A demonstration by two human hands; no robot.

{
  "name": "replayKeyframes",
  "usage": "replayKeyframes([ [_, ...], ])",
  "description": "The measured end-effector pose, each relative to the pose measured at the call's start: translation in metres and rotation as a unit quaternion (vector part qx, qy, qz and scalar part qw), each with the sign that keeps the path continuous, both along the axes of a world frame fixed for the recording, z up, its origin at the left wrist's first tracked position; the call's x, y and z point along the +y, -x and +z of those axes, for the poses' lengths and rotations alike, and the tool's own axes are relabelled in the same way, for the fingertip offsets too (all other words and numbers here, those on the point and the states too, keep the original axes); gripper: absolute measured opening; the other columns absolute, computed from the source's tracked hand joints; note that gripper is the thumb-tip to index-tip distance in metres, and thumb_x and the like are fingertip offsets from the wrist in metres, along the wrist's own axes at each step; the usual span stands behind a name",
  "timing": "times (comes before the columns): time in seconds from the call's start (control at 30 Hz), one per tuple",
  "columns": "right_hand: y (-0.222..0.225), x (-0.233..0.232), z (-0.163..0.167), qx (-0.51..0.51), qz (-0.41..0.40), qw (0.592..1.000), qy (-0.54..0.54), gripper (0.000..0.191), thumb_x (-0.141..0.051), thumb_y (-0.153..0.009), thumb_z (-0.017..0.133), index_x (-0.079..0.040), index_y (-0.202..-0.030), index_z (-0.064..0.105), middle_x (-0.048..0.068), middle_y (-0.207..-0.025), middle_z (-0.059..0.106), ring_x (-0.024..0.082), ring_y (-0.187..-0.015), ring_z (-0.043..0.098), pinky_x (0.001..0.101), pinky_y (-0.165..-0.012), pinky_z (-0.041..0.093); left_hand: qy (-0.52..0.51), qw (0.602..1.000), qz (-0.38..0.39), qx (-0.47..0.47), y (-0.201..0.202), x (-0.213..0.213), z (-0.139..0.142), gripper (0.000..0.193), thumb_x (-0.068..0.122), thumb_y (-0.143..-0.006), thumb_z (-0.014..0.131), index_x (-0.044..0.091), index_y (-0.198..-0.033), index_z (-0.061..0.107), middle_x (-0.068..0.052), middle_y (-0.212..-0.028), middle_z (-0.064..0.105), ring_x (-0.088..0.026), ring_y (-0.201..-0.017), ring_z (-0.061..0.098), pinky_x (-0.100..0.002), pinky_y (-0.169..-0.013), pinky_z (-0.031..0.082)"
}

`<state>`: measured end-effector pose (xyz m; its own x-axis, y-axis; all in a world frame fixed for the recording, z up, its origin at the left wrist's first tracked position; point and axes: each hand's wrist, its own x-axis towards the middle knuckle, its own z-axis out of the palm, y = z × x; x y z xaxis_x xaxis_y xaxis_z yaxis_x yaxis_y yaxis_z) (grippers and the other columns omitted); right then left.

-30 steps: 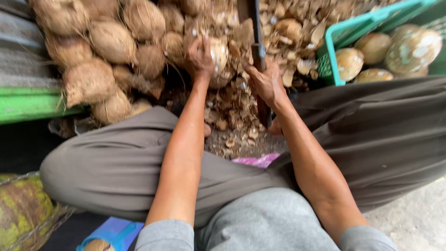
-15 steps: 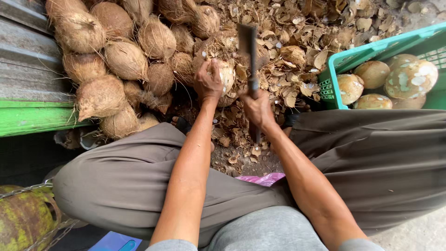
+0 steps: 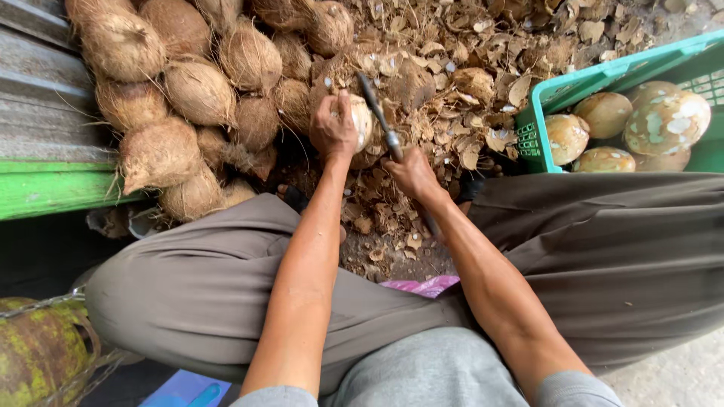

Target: The person sits on the ground beside a pile of coconuts and uses a machete to chop and trim the outer husk off coconuts one at a time, rotating each coconut to cut around it, then sets trimmed coconuts aside and picks up the next one.

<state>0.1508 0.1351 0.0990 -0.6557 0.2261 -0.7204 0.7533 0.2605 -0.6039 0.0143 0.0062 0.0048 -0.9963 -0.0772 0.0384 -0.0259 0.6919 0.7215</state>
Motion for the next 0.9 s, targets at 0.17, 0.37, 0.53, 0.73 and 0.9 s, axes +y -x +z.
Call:
replayKeyframes([
  [0.17, 0.003, 0.008, 0.006, 0.100, -0.006, 0.995, 0.008, 0.033, -0.032, -0.101, 0.063, -0.013, -0.076, 0.052, 0.000, -0.060, 0.051, 0.010, -0.043, 0.045, 0.0288, -0.035, 0.041, -0.045, 0.999, -0.028, 0.013, -0.001, -0.003, 0.007, 0.042, 0.051, -0.103, 0.050, 0.013, -0.088, 0.063, -0.006, -0.083, 0.065, -0.022, -0.078, 0.065, -0.040, -0.071, 0.056],
  [0.37, 0.001, 0.010, 0.011, 0.185, -0.099, 0.976, 0.066, 0.031, -0.028, -0.103, 0.060, -0.011, -0.079, 0.053, 0.001, -0.060, 0.053, 0.010, -0.042, 0.045, 0.0283, -0.034, 0.041, -0.012, 0.999, -0.039, 0.016, -0.006, -0.006, 0.019, 0.043, 0.050, -0.103, 0.047, 0.013, -0.090, 0.063, -0.006, -0.089, 0.065, -0.023, -0.081, 0.065, -0.041, -0.070, 0.057],
  [0.53, -0.008, -0.008, -0.019, -0.032, -0.042, 0.998, 0.030, 0.024, -0.028, -0.100, 0.065, -0.009, -0.088, 0.055, 0.001, -0.059, 0.053, 0.012, -0.040, 0.043, 0.0297, -0.033, 0.035, -0.021, 0.999, -0.027, -0.014, -0.005, -0.003, 0.019, 0.045, 0.057, -0.099, 0.052, 0.016, -0.091, 0.066, -0.004, -0.089, 0.067, -0.022, -0.082, 0.065, -0.042, -0.073, 0.054],
  [0.73, -0.007, 0.005, -0.018, 0.055, -0.053, 0.989, 0.126, 0.030, -0.030, -0.101, 0.063, -0.006, -0.088, 0.051, -0.001, -0.057, 0.047, 0.011, -0.039, 0.039, 0.0275, -0.033, 0.034, -0.015, 0.996, -0.037, 0.076, 0.011, -0.004, 0.014, 0.060, 0.068, -0.074, 0.074, 0.009, -0.084, 0.061, -0.009, -0.087, 0.059, -0.024, -0.078, 0.060, -0.042, -0.064, 0.050],
  [0.9, 0.000, 0.023, 0.026, 0.126, -0.084, 0.986, 0.067, 0.021, -0.028, -0.098, 0.062, -0.010, -0.086, 0.057, -0.001, -0.058, 0.052, 0.009, -0.040, 0.043, 0.0262, -0.034, 0.038, -0.173, 0.977, 0.047, -0.119, 0.017, -0.008, 0.006, 0.059, 0.066, -0.080, 0.075, 0.012, -0.077, 0.052, -0.006, -0.083, 0.059, -0.021, -0.076, 0.058, -0.037, -0.071, 0.053],
])
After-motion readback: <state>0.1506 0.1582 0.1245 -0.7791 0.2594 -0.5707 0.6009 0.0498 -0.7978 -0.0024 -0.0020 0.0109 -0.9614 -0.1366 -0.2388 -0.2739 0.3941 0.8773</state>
